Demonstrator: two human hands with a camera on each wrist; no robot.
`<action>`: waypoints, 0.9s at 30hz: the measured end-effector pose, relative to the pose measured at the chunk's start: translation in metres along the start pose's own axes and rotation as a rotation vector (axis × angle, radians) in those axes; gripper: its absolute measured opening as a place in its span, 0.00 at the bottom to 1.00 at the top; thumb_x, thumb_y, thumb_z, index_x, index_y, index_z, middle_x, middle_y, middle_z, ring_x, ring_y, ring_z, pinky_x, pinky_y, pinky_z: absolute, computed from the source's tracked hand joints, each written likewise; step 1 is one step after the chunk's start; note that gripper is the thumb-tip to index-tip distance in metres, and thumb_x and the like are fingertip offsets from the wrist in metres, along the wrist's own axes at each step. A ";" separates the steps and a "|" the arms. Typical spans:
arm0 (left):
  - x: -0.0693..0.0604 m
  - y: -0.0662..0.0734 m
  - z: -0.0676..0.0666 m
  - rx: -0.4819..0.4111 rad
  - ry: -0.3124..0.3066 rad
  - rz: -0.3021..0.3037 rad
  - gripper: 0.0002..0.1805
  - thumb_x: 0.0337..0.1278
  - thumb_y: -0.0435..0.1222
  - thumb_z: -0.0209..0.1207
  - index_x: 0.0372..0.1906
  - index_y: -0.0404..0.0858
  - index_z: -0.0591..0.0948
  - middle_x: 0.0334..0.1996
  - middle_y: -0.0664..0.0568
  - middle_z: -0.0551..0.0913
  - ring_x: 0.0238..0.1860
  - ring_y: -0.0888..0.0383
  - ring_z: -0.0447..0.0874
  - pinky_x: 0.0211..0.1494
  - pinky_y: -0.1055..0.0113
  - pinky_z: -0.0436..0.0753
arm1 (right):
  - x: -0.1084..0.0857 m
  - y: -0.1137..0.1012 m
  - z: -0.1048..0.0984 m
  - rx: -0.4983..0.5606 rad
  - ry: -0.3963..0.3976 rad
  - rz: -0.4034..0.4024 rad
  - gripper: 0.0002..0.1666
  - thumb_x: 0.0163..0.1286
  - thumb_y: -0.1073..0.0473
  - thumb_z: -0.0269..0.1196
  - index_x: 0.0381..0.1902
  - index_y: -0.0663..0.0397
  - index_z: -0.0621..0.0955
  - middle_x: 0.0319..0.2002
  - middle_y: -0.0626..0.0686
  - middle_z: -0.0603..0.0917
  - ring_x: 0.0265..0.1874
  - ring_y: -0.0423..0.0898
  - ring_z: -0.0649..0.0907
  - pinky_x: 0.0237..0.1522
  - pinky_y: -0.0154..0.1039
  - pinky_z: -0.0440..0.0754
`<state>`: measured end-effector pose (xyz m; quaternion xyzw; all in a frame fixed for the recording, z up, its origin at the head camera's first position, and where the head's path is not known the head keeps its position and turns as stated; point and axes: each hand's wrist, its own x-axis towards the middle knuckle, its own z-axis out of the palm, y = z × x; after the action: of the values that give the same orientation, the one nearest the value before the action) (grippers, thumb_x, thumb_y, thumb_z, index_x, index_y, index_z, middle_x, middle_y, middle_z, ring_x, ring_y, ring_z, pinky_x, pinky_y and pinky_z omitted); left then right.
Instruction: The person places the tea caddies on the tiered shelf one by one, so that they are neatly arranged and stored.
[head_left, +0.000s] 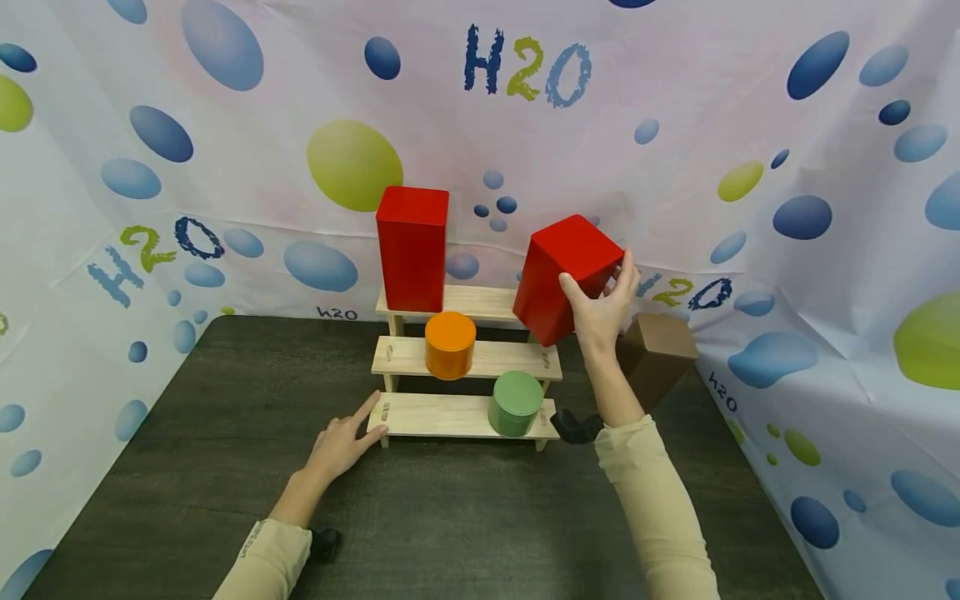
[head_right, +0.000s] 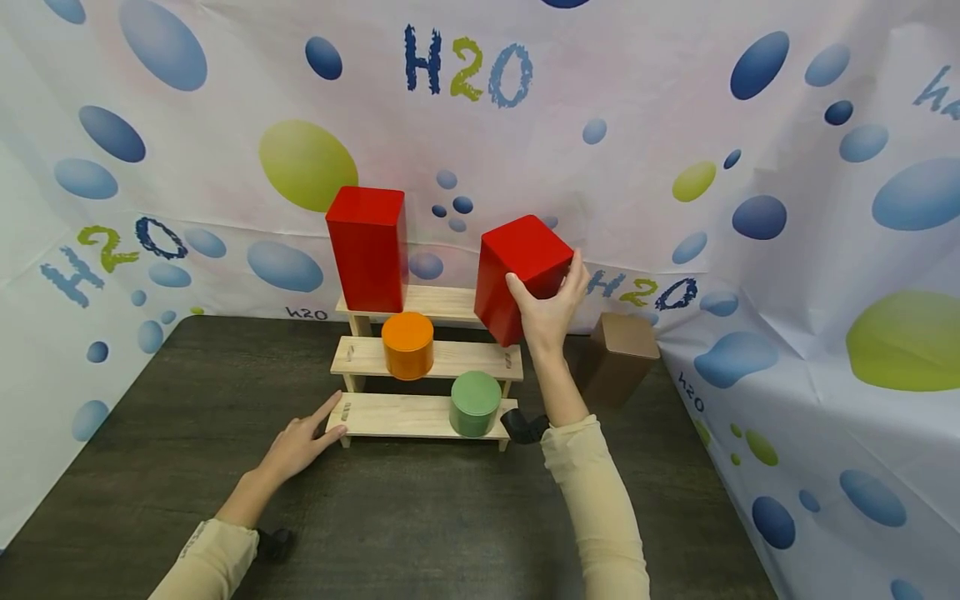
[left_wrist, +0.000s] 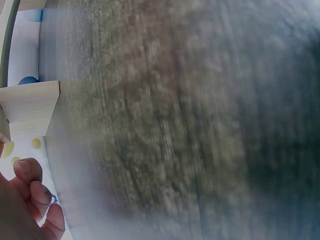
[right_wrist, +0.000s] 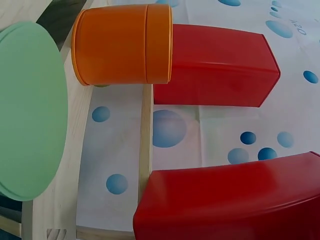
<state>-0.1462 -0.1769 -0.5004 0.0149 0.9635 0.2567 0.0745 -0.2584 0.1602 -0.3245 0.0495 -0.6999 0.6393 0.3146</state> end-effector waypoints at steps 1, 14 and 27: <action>0.000 0.000 0.000 0.001 0.000 0.000 0.40 0.59 0.60 0.45 0.71 0.46 0.52 0.57 0.29 0.69 0.53 0.29 0.68 0.49 0.36 0.67 | 0.001 0.000 0.001 -0.002 -0.009 0.000 0.51 0.52 0.55 0.66 0.69 0.58 0.53 0.62 0.54 0.61 0.55 0.47 0.66 0.53 0.48 0.73; 0.000 0.000 -0.001 0.005 0.008 0.012 0.40 0.60 0.60 0.45 0.71 0.45 0.53 0.57 0.30 0.70 0.53 0.28 0.68 0.50 0.36 0.66 | 0.013 -0.001 0.012 0.008 -0.118 0.068 0.51 0.54 0.54 0.64 0.69 0.61 0.52 0.62 0.55 0.61 0.56 0.49 0.65 0.57 0.50 0.68; -0.001 0.002 -0.003 -0.004 0.001 0.003 0.40 0.60 0.59 0.46 0.71 0.46 0.53 0.57 0.30 0.70 0.53 0.29 0.68 0.48 0.36 0.67 | 0.021 -0.004 0.027 -0.003 -0.241 0.119 0.49 0.57 0.55 0.63 0.71 0.57 0.51 0.62 0.56 0.62 0.58 0.50 0.66 0.58 0.46 0.68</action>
<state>-0.1460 -0.1767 -0.4969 0.0162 0.9630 0.2587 0.0736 -0.2839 0.1412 -0.3099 0.0836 -0.7353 0.6453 0.1898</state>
